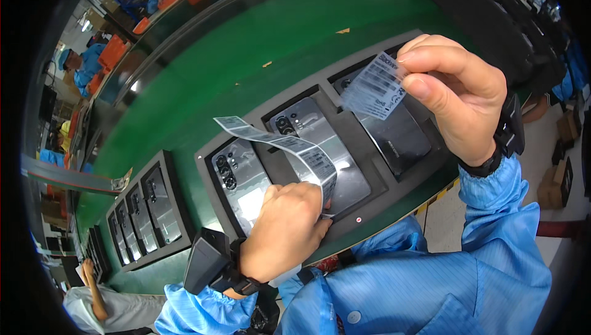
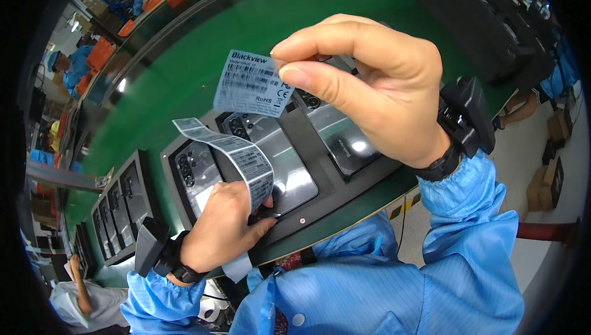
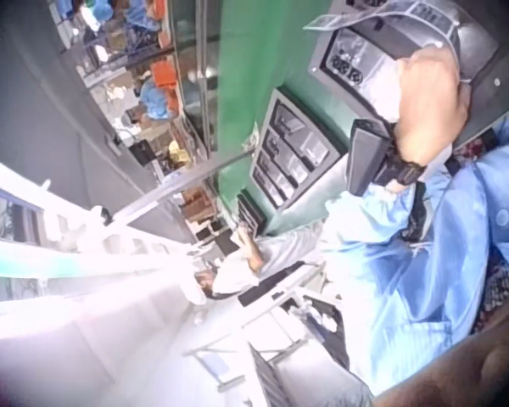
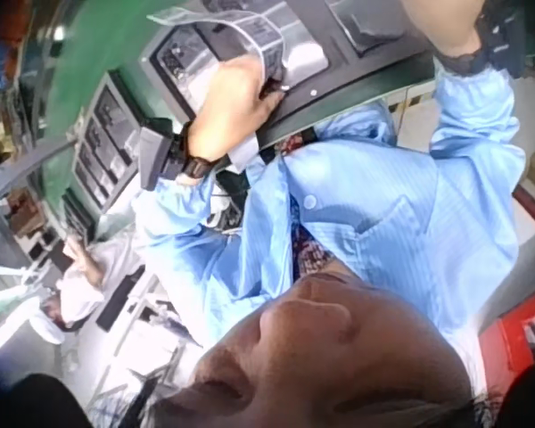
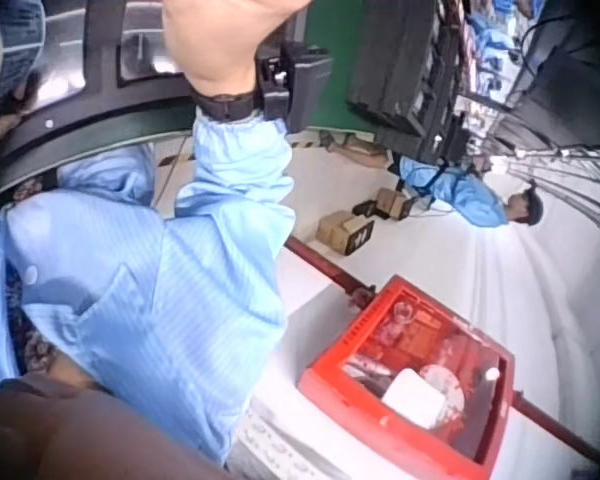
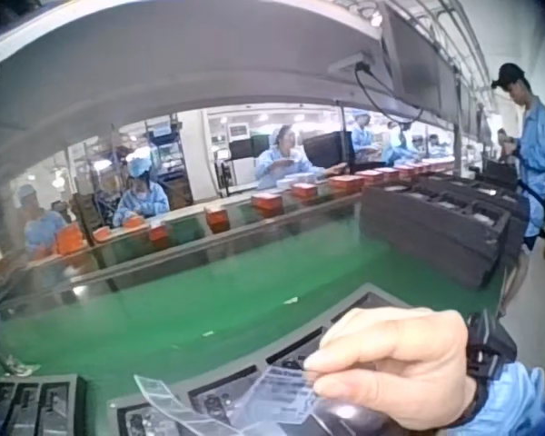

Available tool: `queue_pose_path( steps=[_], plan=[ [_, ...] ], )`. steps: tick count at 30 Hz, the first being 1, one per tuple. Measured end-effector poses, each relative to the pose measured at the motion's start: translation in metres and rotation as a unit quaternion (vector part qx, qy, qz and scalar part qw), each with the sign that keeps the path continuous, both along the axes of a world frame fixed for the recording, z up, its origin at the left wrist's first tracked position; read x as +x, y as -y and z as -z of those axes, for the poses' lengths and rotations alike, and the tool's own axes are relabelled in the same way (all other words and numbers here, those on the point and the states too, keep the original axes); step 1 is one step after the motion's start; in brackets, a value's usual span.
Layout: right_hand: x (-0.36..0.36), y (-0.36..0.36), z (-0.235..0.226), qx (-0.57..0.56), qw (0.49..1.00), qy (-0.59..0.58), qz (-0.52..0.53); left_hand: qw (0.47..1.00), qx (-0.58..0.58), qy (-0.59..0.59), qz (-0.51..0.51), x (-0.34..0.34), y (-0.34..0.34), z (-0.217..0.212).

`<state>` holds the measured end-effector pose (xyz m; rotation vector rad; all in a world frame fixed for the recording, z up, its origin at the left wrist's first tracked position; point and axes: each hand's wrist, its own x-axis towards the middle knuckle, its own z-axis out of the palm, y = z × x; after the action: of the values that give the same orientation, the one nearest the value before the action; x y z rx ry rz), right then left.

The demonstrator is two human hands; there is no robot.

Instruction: Applying serial number or identification labels to the back of mobile phone handsets at an assembly line.

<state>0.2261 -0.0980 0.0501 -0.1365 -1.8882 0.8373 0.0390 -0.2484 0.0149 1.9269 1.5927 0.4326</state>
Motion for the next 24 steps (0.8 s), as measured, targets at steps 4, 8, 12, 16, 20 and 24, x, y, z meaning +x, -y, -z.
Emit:
queue_pose_path(
  steps=[4, 8, 12, 16, 20, 24],
  plan=[
    [-0.001, -0.015, 0.003, -0.044, 0.998, -0.005, -0.037, 0.990, 0.029, -0.126, 0.061, 0.005, -0.006, -0.012],
    [-0.009, -0.023, 0.007, -0.120, 0.989, -0.008, -0.087, 0.973, 0.010, -0.208, 0.097, 0.010, -0.009, -0.009],
    [-0.023, -0.025, 0.011, -0.173, 0.973, -0.011, -0.153, 0.953, 0.022, -0.274, 0.126, 0.016, -0.004, -0.017],
    [-0.024, -0.038, 0.033, -0.246, 0.955, -0.018, -0.163, 0.931, 0.044, -0.311, 0.188, 0.025, -0.018, -0.018],
    [-0.031, -0.042, 0.047, -0.332, 0.932, -0.018, -0.145, 0.923, -0.061, -0.317, 0.210, 0.033, -0.022, -0.033],
    [-0.025, -0.054, 0.054, -0.407, 0.898, -0.067, -0.154, 0.926, -0.045, -0.229, 0.296, 0.017, -0.035, -0.018]
  ],
)
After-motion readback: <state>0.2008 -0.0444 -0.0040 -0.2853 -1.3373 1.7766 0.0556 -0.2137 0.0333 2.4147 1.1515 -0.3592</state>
